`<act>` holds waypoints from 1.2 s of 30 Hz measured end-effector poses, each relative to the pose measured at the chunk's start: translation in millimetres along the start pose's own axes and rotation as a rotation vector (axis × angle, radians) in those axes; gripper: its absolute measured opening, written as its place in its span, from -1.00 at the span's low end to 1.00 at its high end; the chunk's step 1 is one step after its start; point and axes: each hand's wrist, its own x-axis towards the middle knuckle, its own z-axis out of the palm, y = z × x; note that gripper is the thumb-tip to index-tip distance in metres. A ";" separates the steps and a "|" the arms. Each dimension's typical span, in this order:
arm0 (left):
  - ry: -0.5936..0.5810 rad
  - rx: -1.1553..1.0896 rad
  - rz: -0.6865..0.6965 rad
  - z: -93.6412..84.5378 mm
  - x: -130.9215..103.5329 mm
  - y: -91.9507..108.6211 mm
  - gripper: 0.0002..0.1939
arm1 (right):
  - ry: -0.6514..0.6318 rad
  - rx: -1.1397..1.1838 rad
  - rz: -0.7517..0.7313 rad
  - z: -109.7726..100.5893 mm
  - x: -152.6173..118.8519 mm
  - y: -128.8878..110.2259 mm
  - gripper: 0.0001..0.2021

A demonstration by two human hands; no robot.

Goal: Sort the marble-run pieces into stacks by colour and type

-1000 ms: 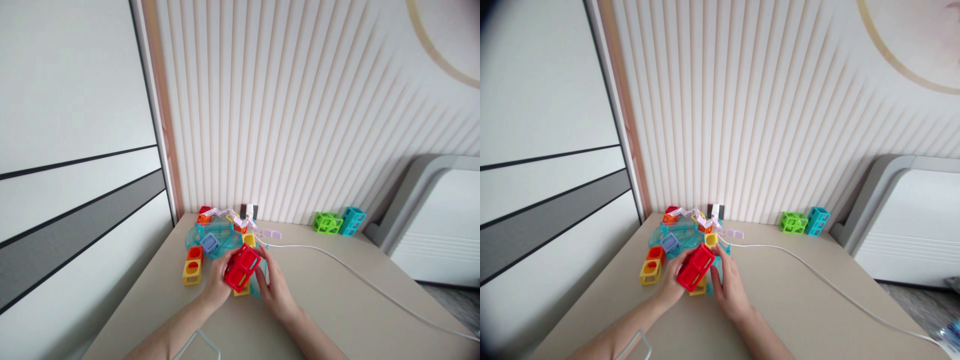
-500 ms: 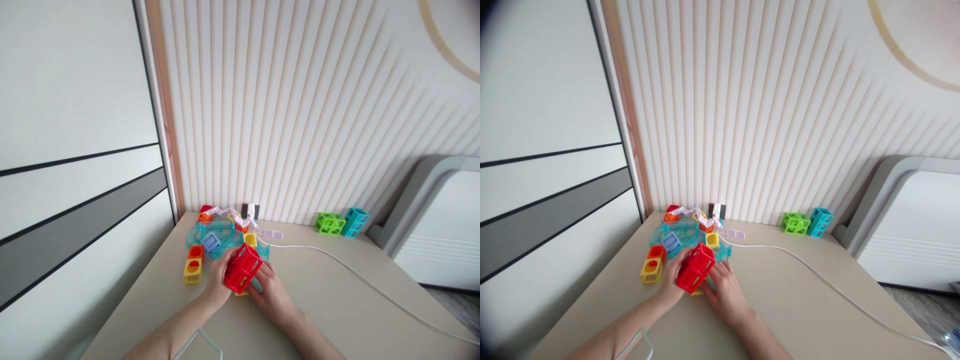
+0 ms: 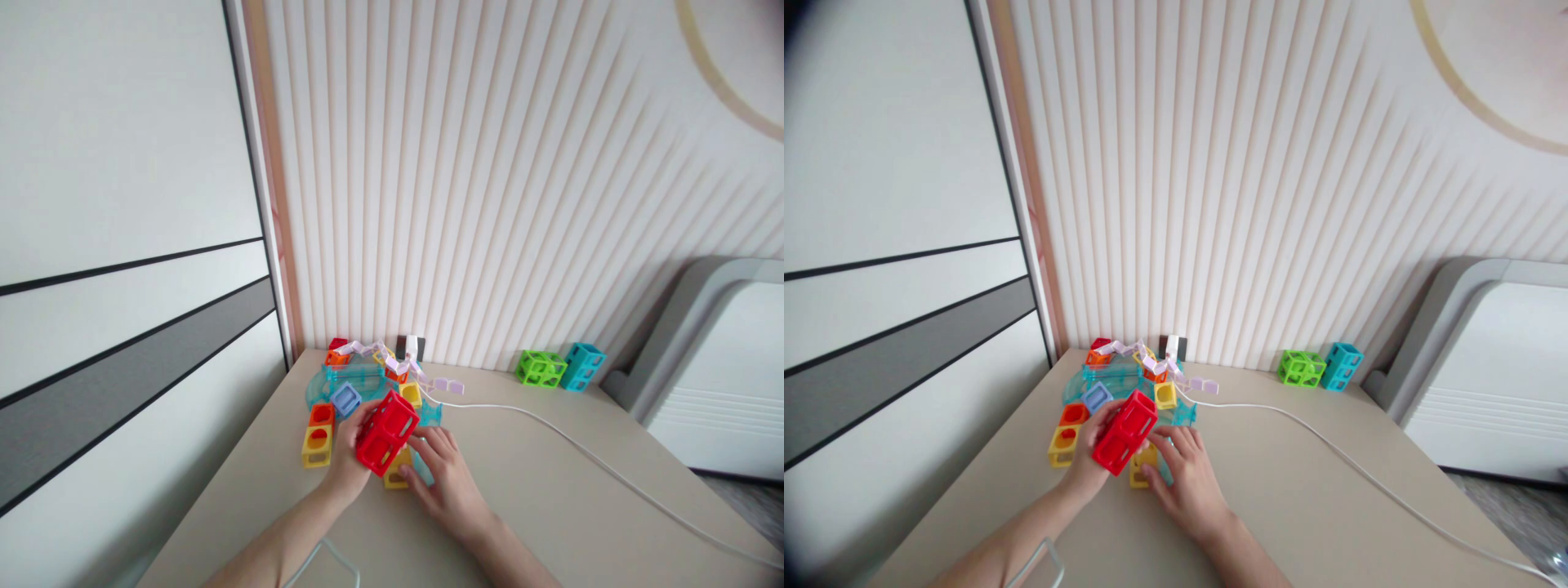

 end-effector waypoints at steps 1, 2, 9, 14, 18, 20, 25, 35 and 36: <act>-0.019 -0.020 -0.014 2.0 -1.4 1.4 -0.57 | 0.053 0.034 0.014 -1.1 -1.1 0.0 -0.68; -0.033 -0.026 -0.013 4.1 -3.0 2.9 -0.57 | 0.111 0.075 0.033 -1.4 -2.4 -0.3 -0.68; -0.093 0.350 0.297 13.3 -11.1 10.8 -0.67 | 0.240 0.365 0.105 7.0 -8.1 -11.0 -0.56; -0.116 0.551 0.406 10.4 -10.5 7.4 -0.80 | 0.263 0.411 0.111 3.0 -8.9 -16.8 -0.59; -0.130 0.552 0.310 10.4 -9.7 -0.9 -0.68 | 0.300 0.512 0.176 9.5 -11.2 -15.1 -0.59; -0.127 0.525 0.287 11.0 -9.5 -2.8 -0.67 | 0.317 0.572 0.235 14.7 -12.4 -13.7 -0.54; -0.143 0.457 0.228 11.3 -11.1 0.6 -0.69 | 0.257 0.745 0.321 14.2 -9.9 -16.7 -0.52; -0.312 0.554 0.291 12.4 -6.1 25.2 -0.85 | 0.392 0.685 0.309 18.2 -20.6 -15.5 -0.45; -0.381 0.595 0.326 10.7 -4.5 34.1 -0.93 | 0.432 0.694 0.303 17.3 -20.6 -15.8 -0.46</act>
